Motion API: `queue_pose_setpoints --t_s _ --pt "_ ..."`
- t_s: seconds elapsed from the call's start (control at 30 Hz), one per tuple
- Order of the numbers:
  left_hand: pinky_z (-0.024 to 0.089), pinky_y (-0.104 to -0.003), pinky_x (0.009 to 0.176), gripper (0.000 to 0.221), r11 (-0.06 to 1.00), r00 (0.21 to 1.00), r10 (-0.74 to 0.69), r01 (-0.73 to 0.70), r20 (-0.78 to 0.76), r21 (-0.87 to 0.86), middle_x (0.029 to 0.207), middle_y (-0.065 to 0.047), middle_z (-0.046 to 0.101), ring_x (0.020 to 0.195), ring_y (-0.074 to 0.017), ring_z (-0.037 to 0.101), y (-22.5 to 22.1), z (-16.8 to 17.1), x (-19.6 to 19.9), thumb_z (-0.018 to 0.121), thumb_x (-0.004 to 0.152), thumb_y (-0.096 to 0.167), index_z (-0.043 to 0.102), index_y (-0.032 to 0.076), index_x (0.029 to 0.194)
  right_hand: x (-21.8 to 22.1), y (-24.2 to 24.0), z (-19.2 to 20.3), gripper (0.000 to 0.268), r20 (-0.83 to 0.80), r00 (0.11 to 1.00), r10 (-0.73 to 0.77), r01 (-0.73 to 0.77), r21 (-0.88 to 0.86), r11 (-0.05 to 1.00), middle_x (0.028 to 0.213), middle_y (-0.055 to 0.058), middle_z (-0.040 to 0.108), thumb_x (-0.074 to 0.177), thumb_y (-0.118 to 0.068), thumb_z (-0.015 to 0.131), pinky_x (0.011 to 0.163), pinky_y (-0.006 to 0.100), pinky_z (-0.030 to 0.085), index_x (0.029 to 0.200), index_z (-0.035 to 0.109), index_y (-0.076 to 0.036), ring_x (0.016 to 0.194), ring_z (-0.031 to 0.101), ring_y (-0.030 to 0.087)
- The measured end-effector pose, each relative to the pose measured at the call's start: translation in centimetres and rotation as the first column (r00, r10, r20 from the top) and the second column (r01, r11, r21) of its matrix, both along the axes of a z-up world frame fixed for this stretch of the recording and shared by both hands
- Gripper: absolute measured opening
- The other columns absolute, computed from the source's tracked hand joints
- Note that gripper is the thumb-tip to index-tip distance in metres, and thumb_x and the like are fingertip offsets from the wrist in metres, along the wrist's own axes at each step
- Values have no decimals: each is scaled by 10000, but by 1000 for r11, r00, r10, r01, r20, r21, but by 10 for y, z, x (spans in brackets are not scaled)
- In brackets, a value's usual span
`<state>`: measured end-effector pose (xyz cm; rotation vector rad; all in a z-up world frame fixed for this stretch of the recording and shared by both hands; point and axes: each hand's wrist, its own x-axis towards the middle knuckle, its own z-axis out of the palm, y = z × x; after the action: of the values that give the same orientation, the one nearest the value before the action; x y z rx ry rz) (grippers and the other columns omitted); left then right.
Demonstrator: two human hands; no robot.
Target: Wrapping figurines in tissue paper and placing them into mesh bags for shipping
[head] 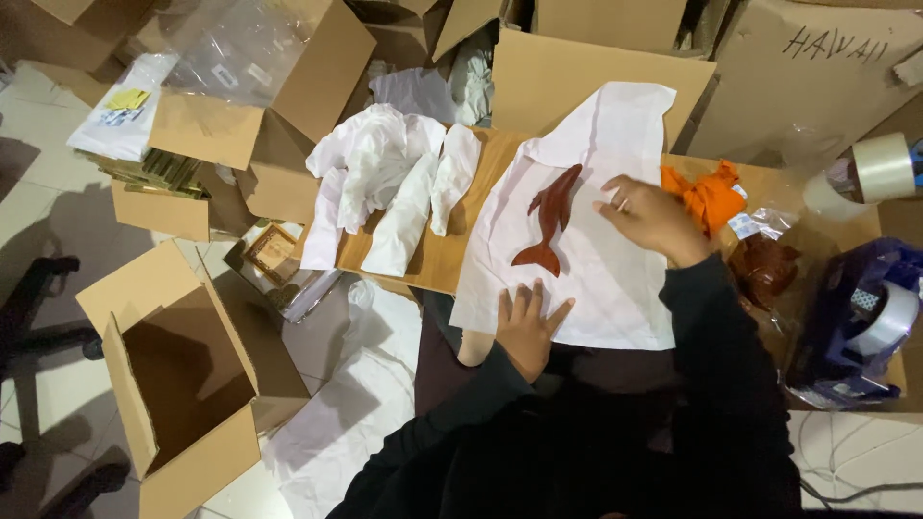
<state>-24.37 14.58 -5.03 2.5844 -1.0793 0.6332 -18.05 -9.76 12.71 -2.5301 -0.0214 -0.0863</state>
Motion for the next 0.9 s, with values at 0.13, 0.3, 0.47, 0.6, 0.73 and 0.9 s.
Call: queue_pose_setpoints --t_s 0.13,0.3,0.47,0.6,0.73,0.9 --pt "328 -683 1089 602 996 998 -61 60 -13 -59 1453 -192 517 1339 -446 485 12 18 3 751 826 221 596 393 1382 56 -29 -26 370 99 994 35 -10 -240 971 1032 228 713 972 -227 632 739 538 590 1281 635 -23 911 723 456" --pt "435 -554 1004 709 871 895 -432 381 -115 -309 1325 -221 520 1154 -427 554 34 61 40 689 777 471 582 153 1402 146 -50 -82 673 159 968 193 -121 -381 917 1309 217 541 861 -149 716 988 540 478 1476 487 4 1257 535 442" --pt "277 -714 1107 591 915 913 -368 322 -177 -242 1549 -205 339 1417 -495 327 24 54 72 563 963 470 470 245 1502 186 -55 -112 599 75 976 203 -160 -382 910 1389 206 609 937 -158 637 1103 546 392 1503 489 -30 1335 538 392" --pt "158 -786 1138 693 948 898 -318 304 -303 -96 1628 -229 213 1478 -576 208 12 52 73 565 958 526 329 328 1579 195 -46 -112 450 125 973 194 -125 -420 899 1107 179 765 946 -203 633 1044 526 440 1368 566 -62 1106 708 382" --pt "147 -798 1137 700 955 903 -296 283 -311 -88 1679 -225 105 1485 -594 175 -4 53 63 519 980 557 232 412 1601 176 -14 -59 399 202 964 175 -121 -254 959 1153 304 713 962 -96 626 963 564 504 1332 599 50 1100 669 488" --pt "85 -784 1165 579 925 873 -381 362 -304 -118 1722 -166 54 1534 -553 121 -18 42 70 402 1038 574 277 417 1582 191 2 -37 430 446 876 184 -56 -285 957 1195 176 703 938 -112 734 812 480 586 1350 612 -89 955 720 385"
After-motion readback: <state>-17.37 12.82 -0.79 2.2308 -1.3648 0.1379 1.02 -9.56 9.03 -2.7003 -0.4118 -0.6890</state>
